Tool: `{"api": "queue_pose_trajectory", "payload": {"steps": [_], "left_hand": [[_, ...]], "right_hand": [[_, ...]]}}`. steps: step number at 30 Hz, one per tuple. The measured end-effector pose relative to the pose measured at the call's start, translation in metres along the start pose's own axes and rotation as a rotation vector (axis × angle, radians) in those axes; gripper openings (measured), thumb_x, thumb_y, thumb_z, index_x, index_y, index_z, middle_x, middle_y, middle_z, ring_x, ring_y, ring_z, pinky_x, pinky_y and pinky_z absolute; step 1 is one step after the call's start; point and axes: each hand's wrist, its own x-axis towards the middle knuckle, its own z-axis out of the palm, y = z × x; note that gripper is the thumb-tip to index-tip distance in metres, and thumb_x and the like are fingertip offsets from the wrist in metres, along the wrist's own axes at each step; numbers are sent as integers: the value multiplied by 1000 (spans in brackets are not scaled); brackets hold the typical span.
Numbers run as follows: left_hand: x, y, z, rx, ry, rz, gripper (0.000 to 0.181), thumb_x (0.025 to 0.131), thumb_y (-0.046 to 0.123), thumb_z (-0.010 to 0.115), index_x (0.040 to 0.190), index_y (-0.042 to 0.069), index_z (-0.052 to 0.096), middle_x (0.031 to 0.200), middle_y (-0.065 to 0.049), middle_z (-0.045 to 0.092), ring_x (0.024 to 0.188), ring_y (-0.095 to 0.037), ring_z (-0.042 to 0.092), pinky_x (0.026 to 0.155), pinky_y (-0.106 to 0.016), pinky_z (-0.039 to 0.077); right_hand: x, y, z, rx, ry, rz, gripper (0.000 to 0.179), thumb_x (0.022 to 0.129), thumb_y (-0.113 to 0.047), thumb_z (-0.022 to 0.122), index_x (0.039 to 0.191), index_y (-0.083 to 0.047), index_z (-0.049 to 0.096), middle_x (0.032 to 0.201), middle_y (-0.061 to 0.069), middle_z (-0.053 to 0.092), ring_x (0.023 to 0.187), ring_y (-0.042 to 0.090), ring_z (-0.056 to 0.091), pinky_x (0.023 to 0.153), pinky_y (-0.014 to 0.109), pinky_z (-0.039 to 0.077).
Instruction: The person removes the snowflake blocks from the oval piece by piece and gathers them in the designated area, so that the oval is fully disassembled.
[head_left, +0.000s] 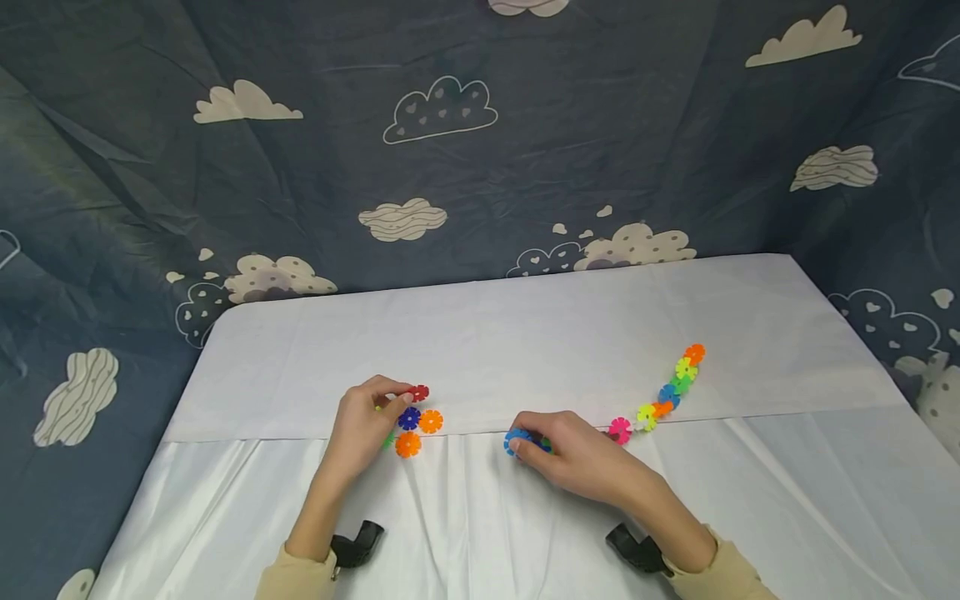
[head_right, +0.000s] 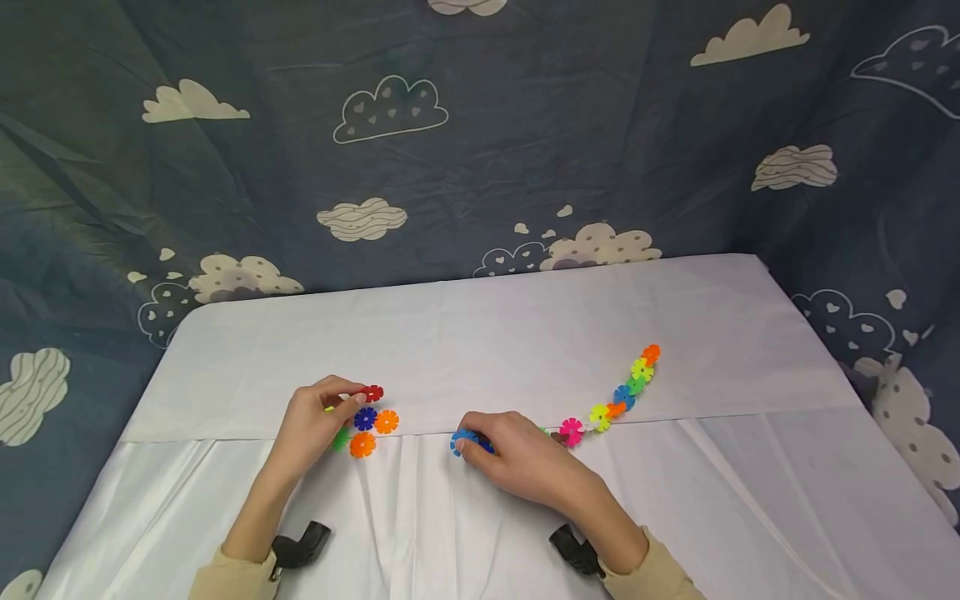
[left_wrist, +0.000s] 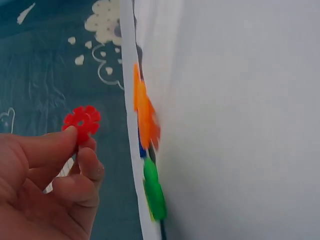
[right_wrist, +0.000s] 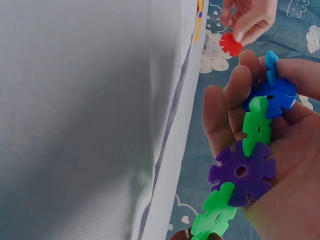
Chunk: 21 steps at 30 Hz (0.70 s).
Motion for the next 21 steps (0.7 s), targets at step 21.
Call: {"api": "queue_pose_trajectory", "payload": {"steps": [21], "left_hand": [[5,-17,-17,58,41,-222,18,91,7,68,108,1,72,93,-12,67,52,-20,53,47,-24,45]], "right_hand": [[1,0,-1,-6,-18,6,11,101,-26,57,95,-22,65,71,-14,51,67,6,50,64,26,46]]}}
